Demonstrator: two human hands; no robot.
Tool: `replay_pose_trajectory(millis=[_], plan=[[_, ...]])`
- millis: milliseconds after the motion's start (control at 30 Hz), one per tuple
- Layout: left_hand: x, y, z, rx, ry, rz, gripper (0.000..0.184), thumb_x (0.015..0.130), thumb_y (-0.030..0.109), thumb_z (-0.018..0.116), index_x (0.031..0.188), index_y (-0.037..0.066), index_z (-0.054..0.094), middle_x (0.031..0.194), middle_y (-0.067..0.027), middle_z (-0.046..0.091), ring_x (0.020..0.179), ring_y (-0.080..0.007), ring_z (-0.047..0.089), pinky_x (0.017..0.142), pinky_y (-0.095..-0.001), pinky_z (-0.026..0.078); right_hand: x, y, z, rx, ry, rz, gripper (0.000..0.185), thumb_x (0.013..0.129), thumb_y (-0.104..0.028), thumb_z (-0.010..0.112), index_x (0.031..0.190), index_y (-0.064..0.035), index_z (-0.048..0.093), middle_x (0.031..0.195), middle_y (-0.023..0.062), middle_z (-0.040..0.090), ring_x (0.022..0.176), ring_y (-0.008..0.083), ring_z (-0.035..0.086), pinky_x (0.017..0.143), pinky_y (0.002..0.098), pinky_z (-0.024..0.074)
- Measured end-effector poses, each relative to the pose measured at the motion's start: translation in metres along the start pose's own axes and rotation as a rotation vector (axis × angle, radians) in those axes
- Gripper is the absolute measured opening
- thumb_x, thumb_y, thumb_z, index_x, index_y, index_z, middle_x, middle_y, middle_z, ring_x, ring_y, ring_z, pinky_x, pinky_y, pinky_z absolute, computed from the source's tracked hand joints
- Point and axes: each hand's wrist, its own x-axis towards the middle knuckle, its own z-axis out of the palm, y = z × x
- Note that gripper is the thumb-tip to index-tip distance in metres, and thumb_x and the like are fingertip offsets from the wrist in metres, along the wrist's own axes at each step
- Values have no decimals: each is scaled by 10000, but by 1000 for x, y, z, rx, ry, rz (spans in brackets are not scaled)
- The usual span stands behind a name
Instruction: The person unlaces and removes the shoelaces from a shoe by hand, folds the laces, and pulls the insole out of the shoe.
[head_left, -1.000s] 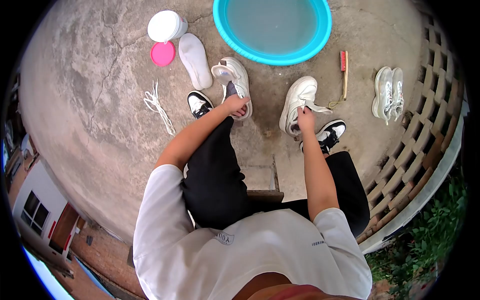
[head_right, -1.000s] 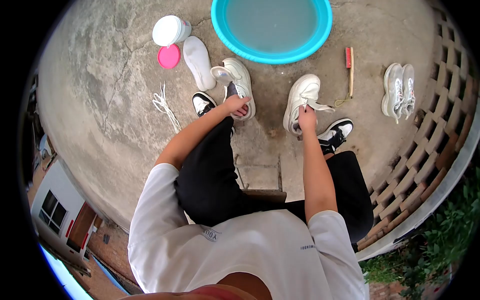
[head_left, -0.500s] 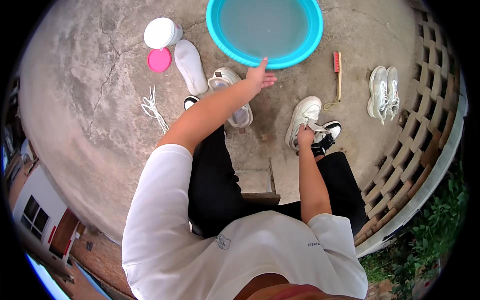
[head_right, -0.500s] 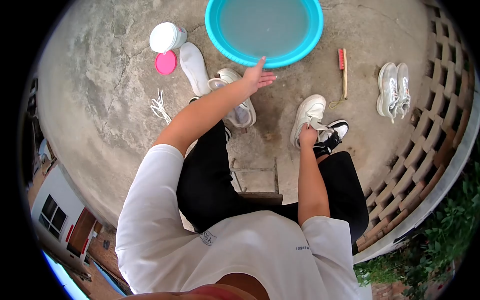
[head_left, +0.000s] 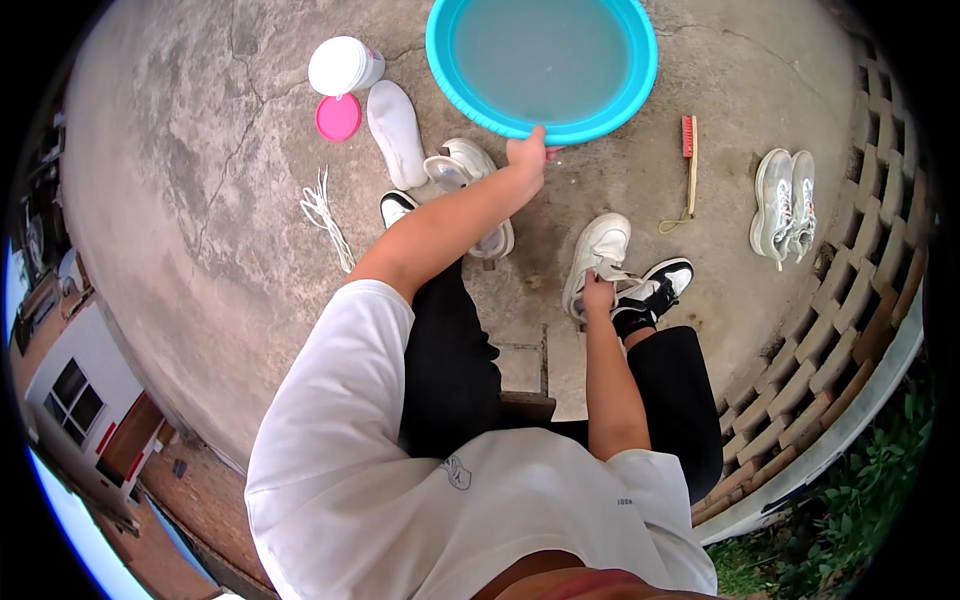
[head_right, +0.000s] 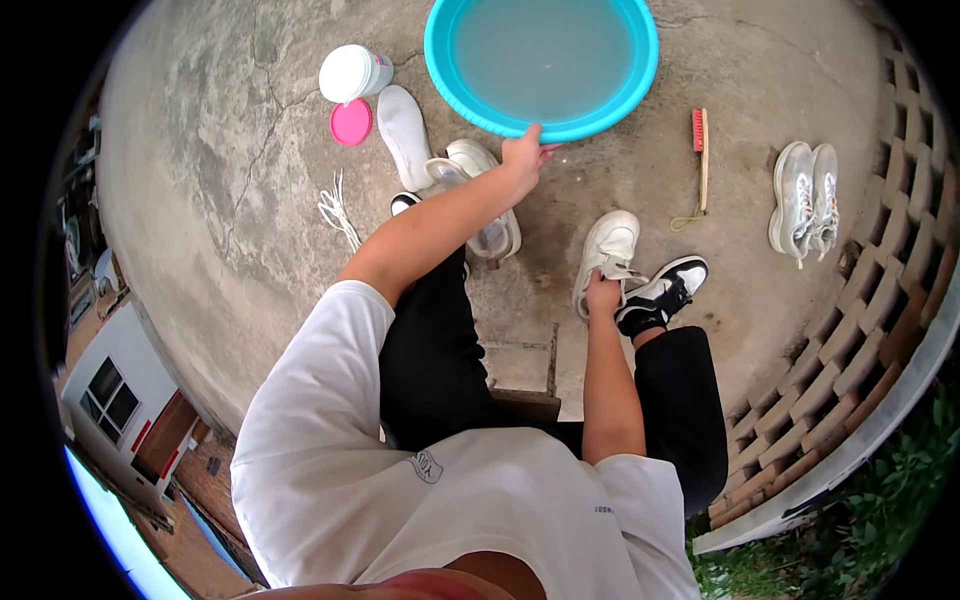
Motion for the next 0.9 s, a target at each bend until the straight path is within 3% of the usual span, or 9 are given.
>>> replay_pose_trajectory(millis=[133,200,500,600,700,733,767,833,900], plan=[[-5,1,2,10,15,-25,225,910,137,514,980,-74,548,843,-156,678,664,-203,678,478,-276,436,2,10,3,17,47,-128,381,880,-318,587,1015,35,637,985,225,663,958,409,604,818,431,467],[-11,1,1,58,-26,-133,247,928,151,509,1074,-49,508,988,-142,644,786,-240,676,574,-296,465,2,10,4,10,45,-140,382,883,-315,585,1019,38,634,988,225,663,957,408,605,818,429,468],[-25,-7,2,63,-22,-192,262,938,177,503,1108,-23,499,1024,-141,639,848,-236,672,611,-311,482,-3,23,15,114,53,-163,363,890,-291,588,1050,31,629,1013,215,664,979,392,608,829,420,467],[-44,-20,-5,38,-36,-258,274,943,184,505,1139,-7,489,1042,-134,639,885,-238,671,616,-307,482,-10,17,7,12,-113,-41,404,884,-300,573,1137,14,606,1145,236,614,1092,410,550,924,429,435],[-47,-21,-5,32,4,-249,248,945,189,500,1079,-18,532,956,-134,667,767,-204,677,556,-274,487,-13,25,13,60,-112,-81,407,886,-297,570,1152,10,597,1156,238,609,1099,413,543,928,428,432],[-48,-22,-6,33,3,-252,248,945,189,500,1079,-18,532,956,-134,667,767,-204,677,556,-274,487,-14,25,10,34,-194,17,413,890,-291,566,1175,7,583,1183,238,595,1122,410,531,940,425,424],[-49,-24,-6,34,-17,-249,244,945,192,501,1079,-9,533,964,-128,667,789,-207,678,570,-278,491,-19,24,11,34,-193,18,413,890,-291,566,1175,7,583,1183,238,595,1122,410,531,940,425,424],[-55,-25,-5,35,-40,-245,240,946,196,503,1079,-1,534,971,-122,666,810,-210,680,584,-281,495,-20,40,27,85,37,-218,381,906,-319,542,1031,24,646,1011,221,660,964,401,607,833,425,470],[-74,-32,-9,36,-40,-330,250,951,202,502,1095,-1,523,995,-112,660,846,-211,676,614,-287,500,-20,47,32,-60,13,-192,406,908,-351,527,1032,16,650,1002,233,655,961,407,606,834,436,470]])
